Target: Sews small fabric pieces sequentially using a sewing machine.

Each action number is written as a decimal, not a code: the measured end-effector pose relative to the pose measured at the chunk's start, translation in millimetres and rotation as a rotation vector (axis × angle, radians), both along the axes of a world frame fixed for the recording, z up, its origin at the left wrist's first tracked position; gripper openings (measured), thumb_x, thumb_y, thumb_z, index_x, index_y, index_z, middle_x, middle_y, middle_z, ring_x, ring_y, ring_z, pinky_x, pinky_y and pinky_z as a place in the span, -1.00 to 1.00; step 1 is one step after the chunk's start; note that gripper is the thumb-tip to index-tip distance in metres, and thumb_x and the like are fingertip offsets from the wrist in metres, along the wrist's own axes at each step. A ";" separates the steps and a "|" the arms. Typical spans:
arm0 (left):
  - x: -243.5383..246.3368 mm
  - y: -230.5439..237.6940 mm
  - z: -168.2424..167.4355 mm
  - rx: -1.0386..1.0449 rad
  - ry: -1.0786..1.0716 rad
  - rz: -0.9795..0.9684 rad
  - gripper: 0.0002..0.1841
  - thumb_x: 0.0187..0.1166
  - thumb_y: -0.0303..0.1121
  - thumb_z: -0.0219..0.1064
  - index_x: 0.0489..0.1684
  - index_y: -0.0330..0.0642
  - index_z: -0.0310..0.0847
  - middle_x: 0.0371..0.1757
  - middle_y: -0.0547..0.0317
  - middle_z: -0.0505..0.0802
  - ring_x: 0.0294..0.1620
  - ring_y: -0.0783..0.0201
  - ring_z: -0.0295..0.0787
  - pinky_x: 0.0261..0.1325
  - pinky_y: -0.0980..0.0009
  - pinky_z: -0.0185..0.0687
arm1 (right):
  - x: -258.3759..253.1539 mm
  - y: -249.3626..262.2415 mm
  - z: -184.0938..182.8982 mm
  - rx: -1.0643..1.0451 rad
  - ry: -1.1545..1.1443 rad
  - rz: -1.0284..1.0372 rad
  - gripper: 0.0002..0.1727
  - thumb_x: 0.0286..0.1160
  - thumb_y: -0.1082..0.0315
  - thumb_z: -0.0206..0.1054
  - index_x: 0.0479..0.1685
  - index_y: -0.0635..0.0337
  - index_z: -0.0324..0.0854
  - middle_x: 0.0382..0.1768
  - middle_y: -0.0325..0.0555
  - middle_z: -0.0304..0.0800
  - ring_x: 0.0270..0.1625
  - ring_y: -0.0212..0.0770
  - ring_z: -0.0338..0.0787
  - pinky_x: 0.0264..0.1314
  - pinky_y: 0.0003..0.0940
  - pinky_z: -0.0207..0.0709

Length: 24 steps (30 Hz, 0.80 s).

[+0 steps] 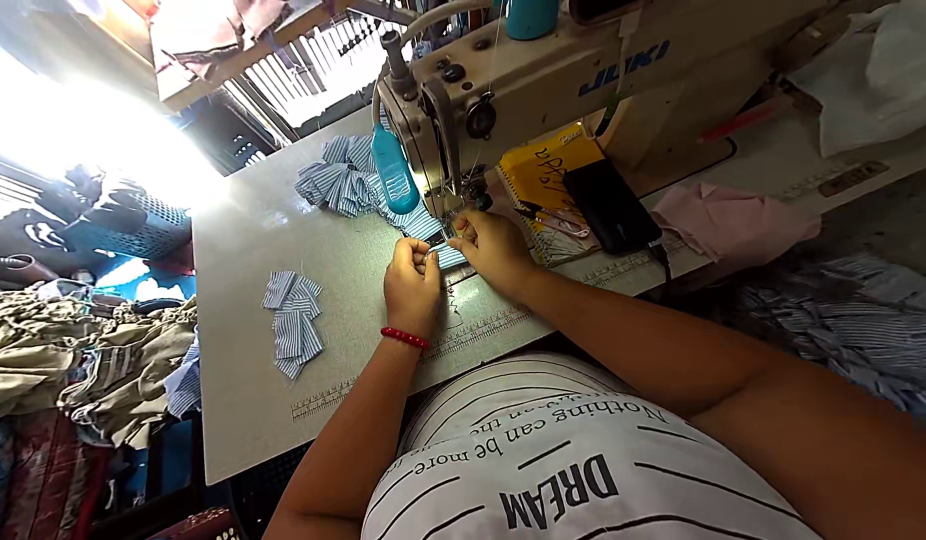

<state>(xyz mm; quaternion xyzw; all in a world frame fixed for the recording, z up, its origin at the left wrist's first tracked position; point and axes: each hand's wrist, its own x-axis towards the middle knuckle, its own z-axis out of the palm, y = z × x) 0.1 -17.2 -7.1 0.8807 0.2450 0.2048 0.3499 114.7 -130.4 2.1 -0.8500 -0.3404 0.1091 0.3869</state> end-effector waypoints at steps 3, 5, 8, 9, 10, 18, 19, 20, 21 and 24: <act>7.2 6.0 -1.2 0.259 0.162 -0.058 -0.79 0.70 -0.38 0.23 0.12 -0.30 0.59 -0.23 -0.12 0.80 -0.13 -0.10 0.79 0.02 -0.08 0.67 | 6.0 6.5 -8.8 -0.083 -0.068 0.036 -0.68 0.60 0.21 0.41 0.07 0.32 0.66 -0.25 0.15 0.81 -0.03 0.19 0.83 0.16 0.21 0.61; 8.8 8.8 -5.8 0.395 0.158 -0.069 -0.77 0.63 -0.39 0.27 0.12 -0.30 0.62 -0.09 -0.16 0.80 0.05 -0.18 0.75 0.16 -0.11 0.61 | 6.3 8.4 -11.9 -0.113 -0.109 0.050 -0.68 0.63 0.18 0.39 0.04 0.31 0.68 -0.23 0.16 0.81 0.03 0.21 0.81 0.23 0.20 0.58; 5.5 15.6 -11.3 0.511 0.059 -0.171 -0.81 0.60 -0.41 0.32 0.03 -0.26 0.76 0.10 -0.14 0.79 0.21 -0.16 0.70 0.27 -0.07 0.57 | 7.3 9.5 -14.2 -0.119 -0.130 0.056 -0.68 0.64 0.18 0.38 0.02 0.31 0.68 -0.23 0.16 0.82 0.06 0.22 0.81 0.24 0.20 0.58; 4.3 17.5 -13.2 0.528 0.035 -0.234 -0.82 0.61 -0.45 0.30 -0.02 -0.23 0.81 0.09 -0.11 0.84 0.23 -0.13 0.73 0.30 -0.08 0.57 | 7.5 8.9 -14.3 -0.110 -0.129 0.056 -0.69 0.64 0.20 0.37 0.02 0.32 0.69 -0.24 0.16 0.82 0.04 0.21 0.81 0.24 0.20 0.58; 3.2 18.7 -15.0 0.546 0.033 -0.289 -0.81 0.60 -0.50 0.28 -0.04 -0.20 0.85 0.09 -0.07 0.87 0.24 -0.11 0.76 0.31 -0.11 0.57 | 7.5 7.7 -14.6 -0.093 -0.127 0.055 -0.71 0.65 0.23 0.36 0.02 0.32 0.69 -0.23 0.16 0.82 0.04 0.20 0.82 0.24 0.19 0.58; 1.2 19.6 -14.8 0.541 0.089 -0.355 -0.66 0.60 -0.52 0.23 0.21 -0.07 0.85 0.18 0.01 0.87 0.23 -0.06 0.77 0.30 -0.12 0.53 | -20.5 -35.7 -18.8 -0.131 -0.410 0.134 -0.62 0.69 0.13 0.19 0.29 -0.05 0.81 0.37 0.02 0.74 0.56 0.23 0.51 0.52 0.36 0.27; 1.2 19.6 -15.1 0.529 0.095 -0.351 -0.66 0.61 -0.49 0.23 0.23 -0.07 0.85 0.21 0.02 0.87 0.24 -0.06 0.76 0.29 -0.12 0.52 | -22.5 -38.4 -20.8 -0.166 -0.421 0.145 -0.58 0.72 0.09 0.15 0.36 -0.07 0.78 0.43 0.02 0.71 0.63 0.25 0.46 0.61 0.42 0.16; 1.4 19.9 -15.3 0.522 0.103 -0.347 -0.66 0.62 -0.47 0.22 0.24 -0.07 0.84 0.26 0.03 0.86 0.26 -0.06 0.76 0.30 -0.12 0.51 | -23.2 -39.2 -22.1 -0.186 -0.417 0.147 -0.56 0.74 0.06 0.13 0.41 -0.09 0.75 0.47 0.02 0.69 0.68 0.27 0.40 0.65 0.48 0.07; 1.9 20.5 -15.2 0.517 0.113 -0.341 -0.65 0.63 -0.47 0.21 0.25 -0.06 0.83 0.29 0.04 0.85 0.28 -0.05 0.75 0.32 -0.12 0.49 | -23.0 -38.4 -22.4 -0.201 -0.408 0.147 -0.55 0.74 0.04 0.11 0.45 -0.11 0.72 0.51 0.01 0.65 0.73 0.28 0.34 0.68 0.52 -0.01; 4.9 24.4 -14.8 0.532 0.145 -0.324 -0.62 0.63 -0.45 0.17 0.30 -0.03 0.82 0.34 0.08 0.84 0.34 -0.03 0.73 0.37 -0.15 0.43 | -21.8 -32.6 -20.6 -0.253 -0.383 0.136 -0.50 0.76 0.00 0.06 0.55 -0.18 0.64 0.60 0.01 0.56 0.80 0.26 0.22 0.71 0.55 -0.12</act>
